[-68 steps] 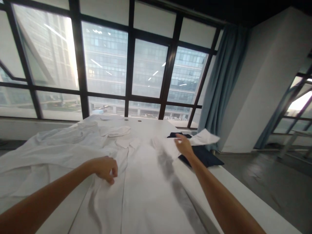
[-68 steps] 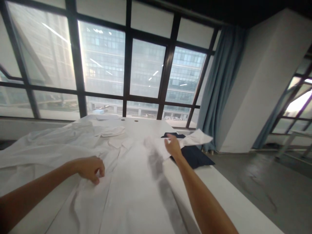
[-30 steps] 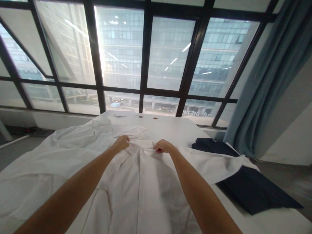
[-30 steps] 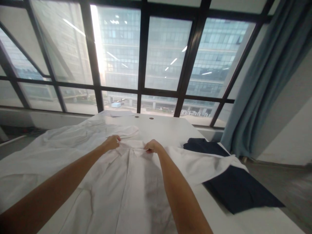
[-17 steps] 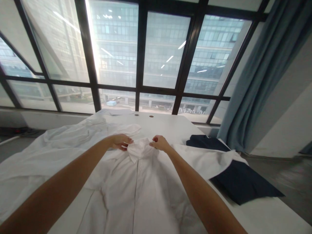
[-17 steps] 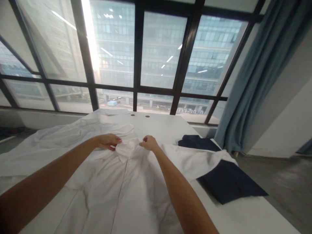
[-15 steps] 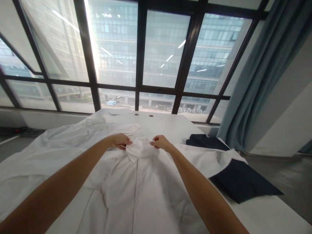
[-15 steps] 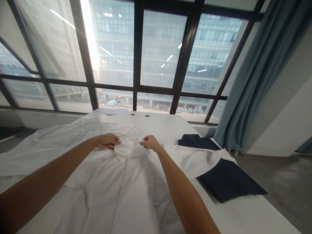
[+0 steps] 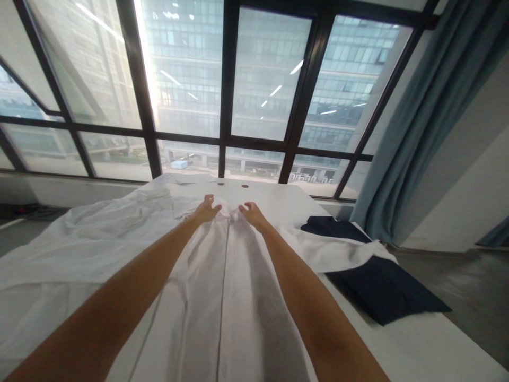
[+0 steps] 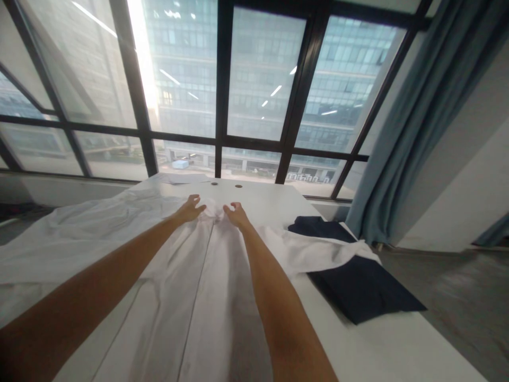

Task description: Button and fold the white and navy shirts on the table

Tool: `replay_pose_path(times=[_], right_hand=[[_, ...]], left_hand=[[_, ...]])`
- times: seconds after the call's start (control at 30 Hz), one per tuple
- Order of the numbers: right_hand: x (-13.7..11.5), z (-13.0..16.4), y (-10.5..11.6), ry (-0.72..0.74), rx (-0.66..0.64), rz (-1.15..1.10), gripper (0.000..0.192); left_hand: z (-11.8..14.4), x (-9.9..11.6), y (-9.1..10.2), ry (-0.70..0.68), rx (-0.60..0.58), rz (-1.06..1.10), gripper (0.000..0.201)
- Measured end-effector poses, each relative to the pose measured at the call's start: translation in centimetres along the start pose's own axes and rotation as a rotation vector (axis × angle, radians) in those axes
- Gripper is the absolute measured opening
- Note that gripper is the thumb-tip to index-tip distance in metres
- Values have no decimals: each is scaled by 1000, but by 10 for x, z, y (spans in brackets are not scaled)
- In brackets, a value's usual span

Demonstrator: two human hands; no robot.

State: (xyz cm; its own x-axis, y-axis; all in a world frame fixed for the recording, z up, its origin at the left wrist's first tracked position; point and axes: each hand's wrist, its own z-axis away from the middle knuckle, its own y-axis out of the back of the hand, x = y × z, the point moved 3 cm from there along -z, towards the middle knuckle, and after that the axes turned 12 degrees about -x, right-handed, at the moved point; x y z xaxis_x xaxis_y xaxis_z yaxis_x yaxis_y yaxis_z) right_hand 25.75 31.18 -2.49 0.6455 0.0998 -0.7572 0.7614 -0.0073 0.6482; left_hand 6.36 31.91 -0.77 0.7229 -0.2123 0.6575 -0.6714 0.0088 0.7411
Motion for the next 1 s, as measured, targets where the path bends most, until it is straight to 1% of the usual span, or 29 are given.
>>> replay_pose_path(times=[0.07, 0.13, 0.17, 0.2, 0.27, 0.3, 0.33, 0.37, 0.43, 0.5, 0.6, 0.73, 0.8, 0.9, 1.0], right_hand=[[-7, 11, -6, 80, -58, 161, 41], [-11, 36, -17, 113, -134, 354, 33], [-13, 52, -24, 109, -154, 438, 27], [-13, 68, -31, 90, -178, 501, 24], [-11, 99, -46, 24, -253, 565, 24], [-9, 111, -54, -9, -297, 576, 27], [-7, 121, -60, -35, -331, 585, 32], [-5, 128, -66, -55, -348, 598, 39], [-1, 134, -71, -77, -335, 628, 55], [0, 132, -72, -97, -298, 641, 61], [-1, 125, -70, -133, -271, 626, 51], [-4, 120, -67, -120, -261, 616, 38], [-4, 119, -67, -102, -255, 616, 34], [-2, 120, -69, -80, -254, 631, 29], [3, 119, -71, -41, -255, 639, 26]], left_hand=[[12, 5, -11, -63, -65, -108, 43], [39, 8, -24, -162, -163, -273, 37], [56, 7, -31, -193, -217, -353, 32], [75, 6, -38, -197, -281, -418, 28], [110, 0, -50, -161, -419, -511, 26], [126, -4, -55, -150, -466, -540, 26], [139, -6, -58, -158, -487, -559, 26], [150, -8, -60, -183, -478, -572, 27], [163, -10, -62, -234, -415, -583, 31], [166, -11, -62, -263, -381, -580, 35], [164, -12, -61, -275, -379, -560, 37], [160, -11, -57, -210, -388, -524, 40], [156, -9, -57, -182, -388, -526, 37], [146, -5, -60, -155, -357, -499, 28], [134, -4, -68, -121, -333, -426, 30]])
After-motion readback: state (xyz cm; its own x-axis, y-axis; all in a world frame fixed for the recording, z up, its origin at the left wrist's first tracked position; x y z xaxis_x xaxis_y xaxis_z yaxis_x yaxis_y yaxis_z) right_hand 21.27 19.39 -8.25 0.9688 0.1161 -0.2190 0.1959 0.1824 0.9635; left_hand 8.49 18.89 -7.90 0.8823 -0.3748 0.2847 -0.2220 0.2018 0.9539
